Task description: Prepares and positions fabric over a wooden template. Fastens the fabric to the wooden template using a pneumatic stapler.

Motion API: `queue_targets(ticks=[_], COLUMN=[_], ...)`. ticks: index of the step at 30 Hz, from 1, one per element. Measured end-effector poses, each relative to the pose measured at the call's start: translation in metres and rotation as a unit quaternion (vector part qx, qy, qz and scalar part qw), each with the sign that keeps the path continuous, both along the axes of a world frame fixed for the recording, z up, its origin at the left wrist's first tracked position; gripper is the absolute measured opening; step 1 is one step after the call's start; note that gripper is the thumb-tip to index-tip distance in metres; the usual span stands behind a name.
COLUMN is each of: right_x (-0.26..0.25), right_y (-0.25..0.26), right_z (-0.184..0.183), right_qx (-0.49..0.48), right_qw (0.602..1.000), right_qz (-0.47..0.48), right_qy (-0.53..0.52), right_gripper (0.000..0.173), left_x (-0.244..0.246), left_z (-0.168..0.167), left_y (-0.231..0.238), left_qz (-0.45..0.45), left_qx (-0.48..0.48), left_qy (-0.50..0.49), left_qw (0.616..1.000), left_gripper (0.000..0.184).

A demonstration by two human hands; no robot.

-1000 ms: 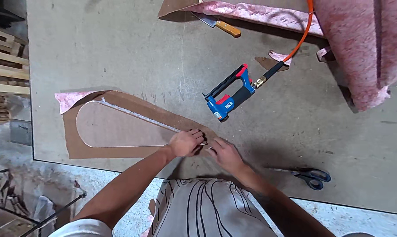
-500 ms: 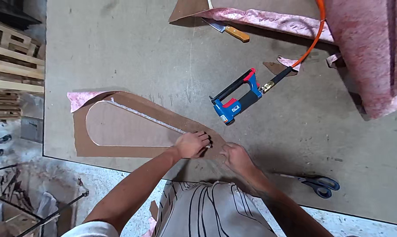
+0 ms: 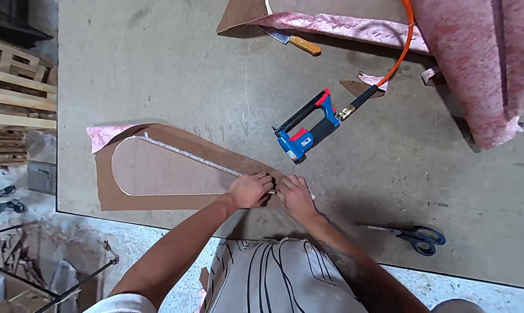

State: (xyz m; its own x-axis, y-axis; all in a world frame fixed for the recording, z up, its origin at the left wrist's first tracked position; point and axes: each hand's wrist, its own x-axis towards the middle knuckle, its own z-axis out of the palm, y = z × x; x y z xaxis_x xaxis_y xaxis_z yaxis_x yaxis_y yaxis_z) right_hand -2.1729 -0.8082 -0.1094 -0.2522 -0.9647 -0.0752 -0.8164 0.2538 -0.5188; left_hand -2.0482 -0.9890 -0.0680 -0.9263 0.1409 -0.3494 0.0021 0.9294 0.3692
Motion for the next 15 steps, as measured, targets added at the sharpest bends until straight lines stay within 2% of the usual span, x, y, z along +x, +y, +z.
queue_targets(ticks=[4, 7, 9, 11, 12, 14, 15], right_x=[0.003, -0.001, -0.013, -0.024, -0.030, -0.042, -0.045], right_y=[-0.003, -0.002, 0.005, 0.017, 0.020, 0.030, 0.036], right_z=[0.010, 0.033, 0.048, 0.058, 0.062, 0.068, 0.071], right_qx=[0.055, 0.160, 0.225, 0.238, 0.228, 0.191, 0.176], right_qw=[0.996, 0.982, 0.971, 0.971, 0.973, 0.976, 0.977], right_qz=[0.044, 0.068, 0.056, 0.001, -0.040, -0.099, -0.112], right_qy=[0.061, 0.079, 0.058, 0.037, 0.023, -0.014, -0.040], right_gripper=[0.012, 0.015, 0.013, 0.013, 0.018, 0.040, 0.046], left_x=[-0.001, -0.003, -0.003, -0.001, 0.000, -0.004, -0.008], left_z=[-0.001, 0.001, 0.002, 0.003, 0.004, 0.006, 0.008], left_y=[0.000, 0.001, -0.001, -0.004, -0.005, 0.000, 0.008], left_qz=[-0.011, -0.012, -0.005, 0.003, 0.013, 0.066, 0.117], left_qx=[-0.006, -0.012, -0.014, -0.002, 0.008, 0.043, 0.067], left_qy=[-0.014, -0.027, -0.033, -0.030, -0.026, 0.004, 0.033], left_qw=[1.000, 1.000, 0.999, 1.000, 1.000, 0.997, 0.990], left_gripper=[0.027, 0.027, 0.030, 0.034, 0.041, 0.057, 0.057])
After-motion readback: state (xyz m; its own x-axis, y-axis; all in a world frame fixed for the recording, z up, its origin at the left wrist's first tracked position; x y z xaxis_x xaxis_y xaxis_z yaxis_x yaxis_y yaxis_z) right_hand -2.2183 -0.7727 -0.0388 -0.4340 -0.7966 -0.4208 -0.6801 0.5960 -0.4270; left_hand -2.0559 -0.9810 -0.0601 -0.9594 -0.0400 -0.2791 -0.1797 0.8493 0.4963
